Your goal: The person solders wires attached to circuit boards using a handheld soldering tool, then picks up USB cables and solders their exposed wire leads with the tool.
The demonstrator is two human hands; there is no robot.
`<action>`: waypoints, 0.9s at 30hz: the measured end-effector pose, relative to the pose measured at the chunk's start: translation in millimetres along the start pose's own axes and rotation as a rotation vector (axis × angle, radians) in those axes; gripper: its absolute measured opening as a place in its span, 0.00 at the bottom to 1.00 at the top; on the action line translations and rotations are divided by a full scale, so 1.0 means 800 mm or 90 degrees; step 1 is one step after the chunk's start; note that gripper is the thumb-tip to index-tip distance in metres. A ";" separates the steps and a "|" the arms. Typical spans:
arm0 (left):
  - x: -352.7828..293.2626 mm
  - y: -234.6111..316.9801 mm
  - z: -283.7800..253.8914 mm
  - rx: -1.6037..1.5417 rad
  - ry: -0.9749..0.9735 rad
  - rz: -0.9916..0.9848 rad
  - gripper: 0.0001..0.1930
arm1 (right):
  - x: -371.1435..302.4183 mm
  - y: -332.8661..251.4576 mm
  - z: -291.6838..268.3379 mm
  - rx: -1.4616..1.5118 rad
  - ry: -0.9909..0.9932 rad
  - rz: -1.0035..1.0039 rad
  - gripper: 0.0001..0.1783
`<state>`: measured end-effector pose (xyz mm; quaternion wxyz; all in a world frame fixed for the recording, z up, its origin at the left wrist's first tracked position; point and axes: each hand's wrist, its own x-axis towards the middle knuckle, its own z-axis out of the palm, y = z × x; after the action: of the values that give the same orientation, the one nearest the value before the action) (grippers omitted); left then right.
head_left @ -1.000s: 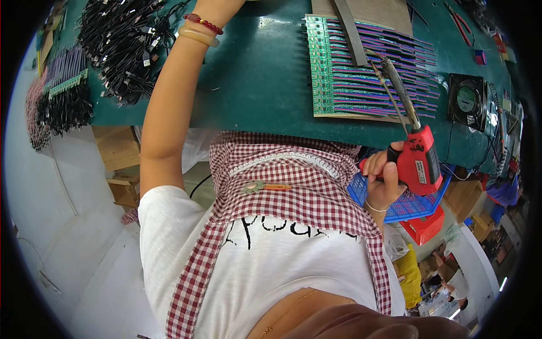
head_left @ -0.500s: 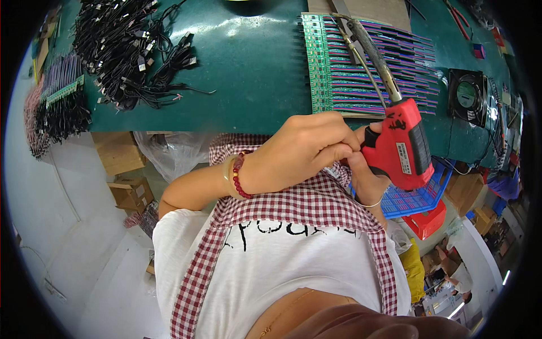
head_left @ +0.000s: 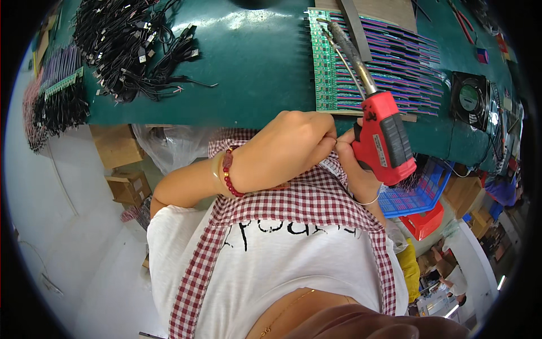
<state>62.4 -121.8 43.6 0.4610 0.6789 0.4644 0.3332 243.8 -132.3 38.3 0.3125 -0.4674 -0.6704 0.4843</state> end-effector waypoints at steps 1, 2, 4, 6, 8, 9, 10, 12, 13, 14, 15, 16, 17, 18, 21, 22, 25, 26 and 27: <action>0.000 -0.001 0.000 -0.024 -0.015 -0.029 0.02 | 0.000 0.003 0.002 0.050 0.023 0.033 0.26; 0.001 -0.003 0.000 -0.048 -0.030 -0.058 0.02 | -0.001 0.005 0.003 0.100 0.046 0.066 0.26; 0.003 -0.012 -0.010 -0.094 -0.009 -0.109 0.03 | 0.000 -0.001 0.001 0.137 0.063 0.067 0.25; 0.013 -0.031 -0.023 -0.183 -0.003 -0.234 0.05 | -0.003 0.003 -0.002 0.140 0.109 0.043 0.23; 0.024 -0.051 -0.032 -0.250 -0.021 -0.322 0.07 | -0.015 0.016 -0.014 0.186 0.111 0.030 0.22; 0.027 -0.059 -0.032 -0.275 -0.026 -0.328 0.08 | -0.020 0.022 -0.019 0.231 0.114 0.016 0.23; 0.030 -0.061 -0.033 -0.274 -0.025 -0.329 0.08 | -0.022 0.026 -0.020 0.235 0.135 0.007 0.24; 0.034 -0.063 -0.034 -0.301 -0.035 -0.355 0.08 | -0.037 0.033 -0.031 0.253 0.121 0.040 0.23; 0.036 -0.064 -0.034 -0.302 -0.036 -0.355 0.08 | -0.046 0.036 -0.036 0.268 0.109 0.072 0.23; 0.036 -0.066 -0.035 -0.303 -0.045 -0.354 0.08 | -0.052 0.038 -0.036 0.267 0.121 0.088 0.22; 0.037 -0.068 -0.035 -0.305 -0.053 -0.354 0.08 | -0.056 0.039 -0.037 0.267 0.120 0.088 0.22; 0.039 -0.068 -0.035 -0.305 -0.056 -0.354 0.08 | -0.061 0.039 -0.039 0.284 0.113 0.102 0.22; 0.041 -0.068 -0.036 -0.320 -0.069 -0.364 0.08 | -0.065 0.040 -0.041 0.300 0.106 0.116 0.22; 0.042 -0.068 -0.037 -0.335 -0.081 -0.373 0.08 | -0.070 0.043 -0.043 0.300 0.107 0.117 0.22; 0.046 -0.069 -0.042 -0.337 -0.108 -0.382 0.08 | -0.081 0.055 -0.047 0.275 0.097 0.134 0.23; 0.046 -0.070 -0.042 -0.336 -0.108 -0.383 0.08 | -0.084 0.059 -0.047 0.256 0.089 0.133 0.23; 0.046 -0.071 -0.041 -0.348 -0.104 -0.387 0.08 | -0.087 0.064 -0.047 0.224 0.071 0.129 0.23; 0.046 -0.071 -0.041 -0.349 -0.101 -0.387 0.08 | -0.087 0.065 -0.046 0.211 0.061 0.125 0.23; 0.045 -0.070 -0.040 -0.349 -0.097 -0.387 0.08 | -0.088 0.067 -0.046 0.212 0.060 0.124 0.23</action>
<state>28.2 -69.9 3.4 0.7351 0.3858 0.5023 0.2421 319.2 -179.8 2.7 0.3679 -0.4940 -0.5174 0.5941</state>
